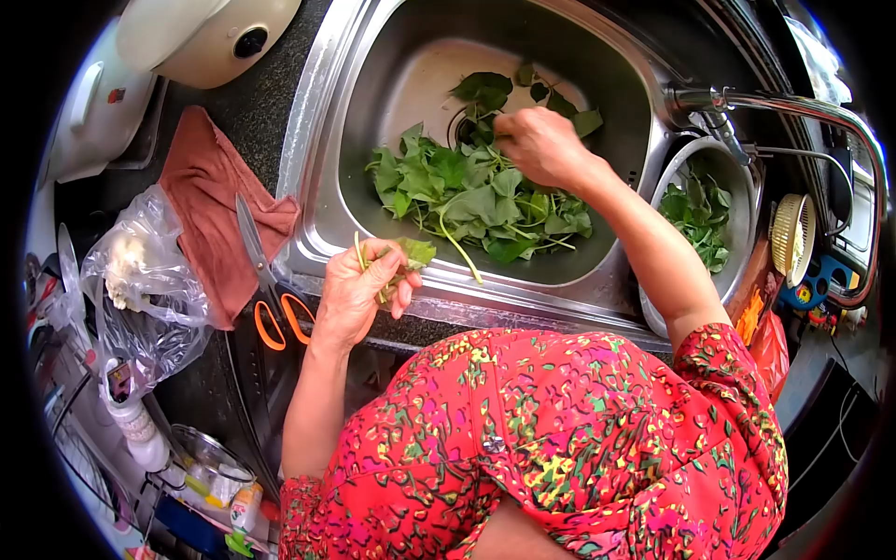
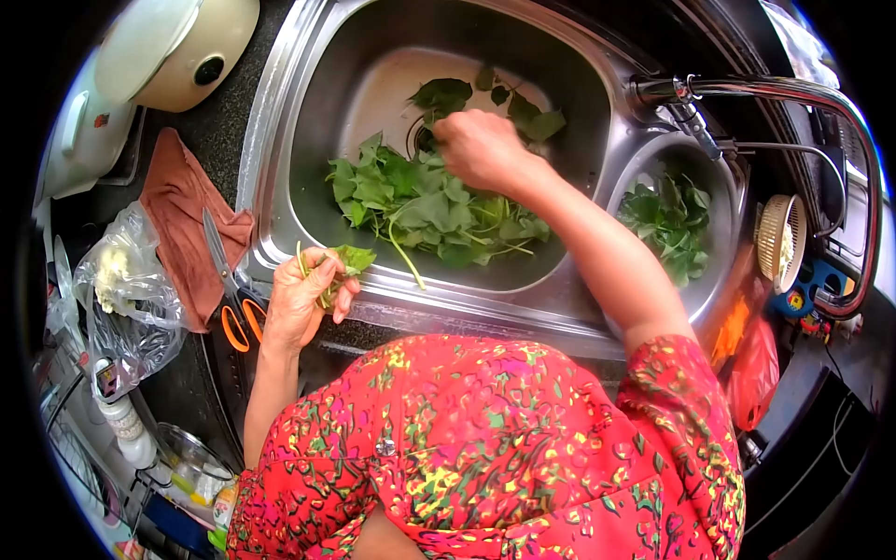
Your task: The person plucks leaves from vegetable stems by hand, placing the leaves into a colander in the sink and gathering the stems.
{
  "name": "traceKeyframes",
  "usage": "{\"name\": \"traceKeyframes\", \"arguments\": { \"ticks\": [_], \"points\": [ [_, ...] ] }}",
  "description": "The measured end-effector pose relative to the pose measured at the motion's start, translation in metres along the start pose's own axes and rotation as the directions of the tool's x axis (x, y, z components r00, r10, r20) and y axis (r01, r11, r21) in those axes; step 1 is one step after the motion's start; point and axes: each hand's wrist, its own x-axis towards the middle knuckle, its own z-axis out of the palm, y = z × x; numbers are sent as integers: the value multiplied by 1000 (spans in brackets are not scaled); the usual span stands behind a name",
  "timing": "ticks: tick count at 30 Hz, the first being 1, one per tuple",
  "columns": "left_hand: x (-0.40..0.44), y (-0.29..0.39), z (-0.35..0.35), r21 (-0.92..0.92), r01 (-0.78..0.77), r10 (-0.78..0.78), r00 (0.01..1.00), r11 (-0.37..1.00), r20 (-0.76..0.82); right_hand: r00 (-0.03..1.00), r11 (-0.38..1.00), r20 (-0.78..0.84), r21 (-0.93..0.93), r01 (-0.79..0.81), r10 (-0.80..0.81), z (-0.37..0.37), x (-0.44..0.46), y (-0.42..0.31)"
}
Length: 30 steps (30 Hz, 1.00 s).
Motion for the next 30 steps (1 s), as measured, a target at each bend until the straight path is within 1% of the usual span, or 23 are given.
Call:
{"name": "traceKeyframes", "arguments": {
  "ticks": [1,2,3,5,6,8,9,10,11,12,13,14,15,17,18,19,21,22,23,25,27,29,30],
  "points": [
    [0,1,2,17,2,-2,1000,1000,-10,999,996,-20,87,29,-27,11,8,-5],
    [0,1,3,35,4,-3,1000,999,-18,1000,990,1,140,19,-19,20,14,-10],
    [1,0,2,36,3,-3,1000,999,-20,999,992,7,121,47,-48,31,21,-14],
    [1,-4,-1,13,-70,69,997,997,36,996,996,26,22,83,-83,55,35,-16],
    [0,-4,-2,14,-71,71,997,997,35,996,996,26,22,85,-85,67,39,-8],
    [0,-3,-2,-29,-48,49,999,998,20,993,945,58,320,75,-98,66,37,1],
    [-1,-2,-2,-32,-52,52,998,998,19,987,923,160,378,-67,6,56,36,14],
    [-1,-2,-4,-30,-41,42,999,999,18,997,863,-39,504,-34,62,55,27,24],
    [0,-1,-3,-28,-30,31,999,999,23,962,792,-230,610,26,146,50,16,29],
    [0,1,0,-29,-32,33,999,999,37,983,651,-129,759,13,130,37,6,36],
    [1,4,4,-36,-17,16,1000,999,-11,995,484,-35,875,-15,95,12,-7,32],
    [3,6,9,-42,-1,-1,998,999,-58,984,392,28,915,-97,178,-5,-21,21],
    [6,8,12,-37,-4,3,999,999,-43,982,395,15,914,-90,188,-10,-30,22],
    [11,12,15,24,-7,8,999,1000,-48,988,295,66,950,-106,141,-16,-42,24],
    [13,14,19,69,-8,12,999,998,-52,989,193,69,977,-93,128,-12,-46,26],
    [15,17,23,71,-13,16,999,997,-49,984,125,96,985,-116,151,-10,-49,24],
    [20,23,34,221,13,0,998,975,-58,987,82,98,991,-109,128,-1,-53,30],
    [23,24,40,249,11,8,997,969,-76,987,81,95,991,-106,128,-1,-55,29],
    [28,24,42,253,5,13,997,967,-71,989,61,77,994,-86,128,0,-58,27],
    [36,21,46,389,19,-9,1000,921,-27,989,30,64,997,-68,131,4,-65,21],
    [44,17,53,395,11,-10,1000,919,-4,983,35,50,998,-57,176,6,-70,13],
    [54,10,58,391,-12,39,997,920,-61,981,46,40,998,-50,189,10,-73,5],
    [55,11,61,335,-41,53,998,941,-29,981,51,38,998,-48,192,12,-74,0]
  ]
}}
